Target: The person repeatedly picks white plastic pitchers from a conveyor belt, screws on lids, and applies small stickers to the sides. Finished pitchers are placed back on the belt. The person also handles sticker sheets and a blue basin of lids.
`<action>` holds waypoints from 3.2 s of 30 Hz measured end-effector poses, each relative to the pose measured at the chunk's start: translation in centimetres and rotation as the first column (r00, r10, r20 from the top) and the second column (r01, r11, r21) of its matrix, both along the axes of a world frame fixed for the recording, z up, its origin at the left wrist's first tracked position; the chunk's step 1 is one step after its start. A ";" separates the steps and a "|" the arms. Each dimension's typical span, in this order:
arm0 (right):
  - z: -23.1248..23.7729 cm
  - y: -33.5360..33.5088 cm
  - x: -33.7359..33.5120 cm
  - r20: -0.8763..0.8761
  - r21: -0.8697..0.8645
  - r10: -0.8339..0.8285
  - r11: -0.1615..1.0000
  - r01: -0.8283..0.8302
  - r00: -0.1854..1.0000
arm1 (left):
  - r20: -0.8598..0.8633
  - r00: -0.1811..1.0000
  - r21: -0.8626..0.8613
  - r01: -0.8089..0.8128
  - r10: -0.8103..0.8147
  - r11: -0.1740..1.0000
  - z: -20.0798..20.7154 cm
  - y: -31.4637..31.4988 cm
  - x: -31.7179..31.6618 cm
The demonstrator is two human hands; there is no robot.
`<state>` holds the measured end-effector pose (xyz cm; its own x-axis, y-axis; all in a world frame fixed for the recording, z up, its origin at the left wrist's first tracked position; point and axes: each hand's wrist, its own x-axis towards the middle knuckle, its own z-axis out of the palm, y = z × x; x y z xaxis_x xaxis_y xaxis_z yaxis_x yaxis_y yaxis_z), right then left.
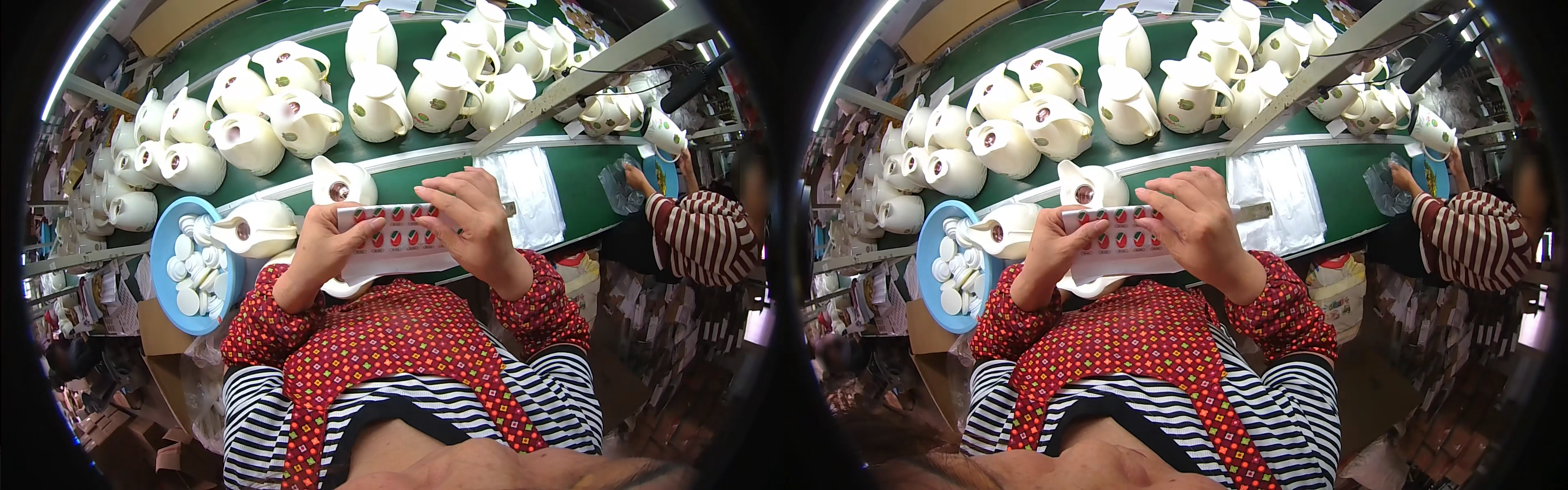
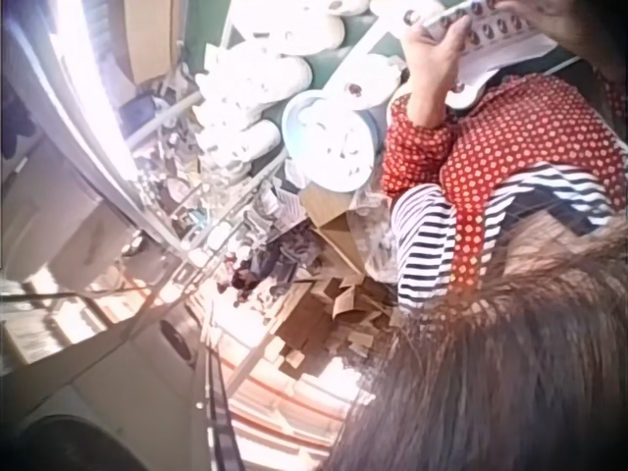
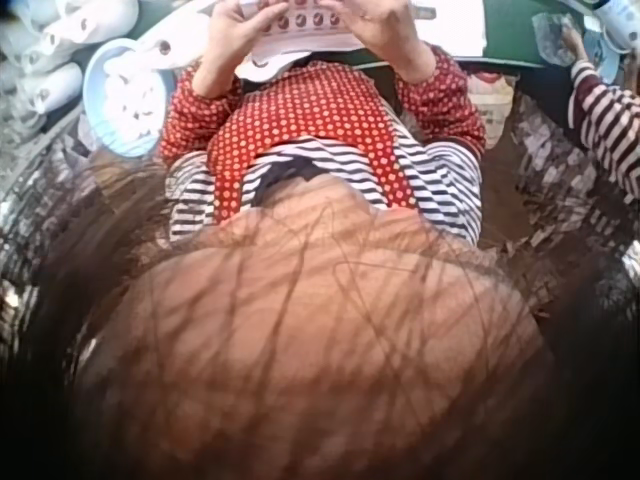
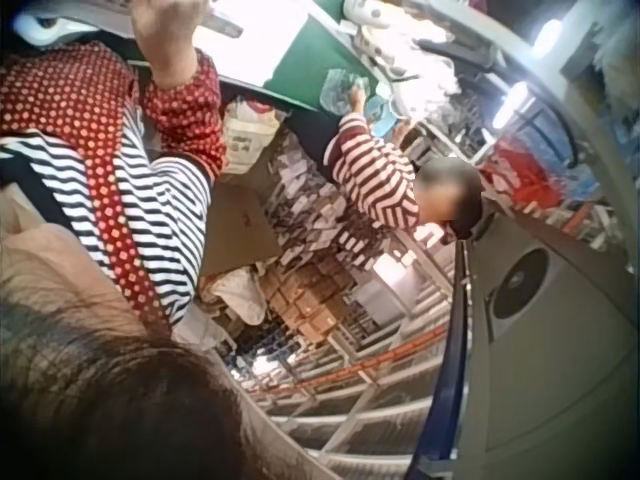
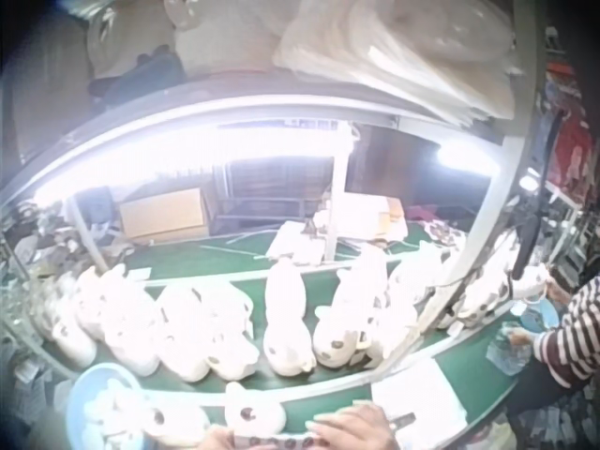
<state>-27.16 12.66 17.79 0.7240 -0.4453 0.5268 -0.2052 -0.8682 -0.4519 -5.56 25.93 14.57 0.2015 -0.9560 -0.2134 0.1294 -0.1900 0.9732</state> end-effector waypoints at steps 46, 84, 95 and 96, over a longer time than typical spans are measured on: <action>-0.1 1.9 2.9 0.284 0.081 0.100 0.989 -0.127 0.954 | -0.204 0.978 0.062 -0.028 0.040 0.998 -0.6 -0.8 -1.6; -7.1 -0.4 -9.6 0.311 0.697 -0.467 0.704 0.136 0.828 | 0.990 -0.060 0.134 0.104 -0.128 0.986 -9.3 -36.8 -4.3; -8.8 -1.1 -13.8 0.241 0.746 -0.582 0.623 0.236 0.776 | 0.795 0.604 -0.196 0.342 -0.056 0.919 -10.6 -39.8 6.0; -8.6 -1.4 -13.6 0.236 0.754 -0.587 0.614 0.235 0.775 | 0.663 0.737 -0.193 0.338 -0.132 0.921 -10.0 -39.5 6.7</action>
<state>-40.78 11.27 9.16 0.1468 -0.9764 0.1585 -0.0973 -0.1737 -0.9800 1.12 -13.60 4.55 -0.0499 -0.9852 0.1638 -0.5389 0.1647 0.8261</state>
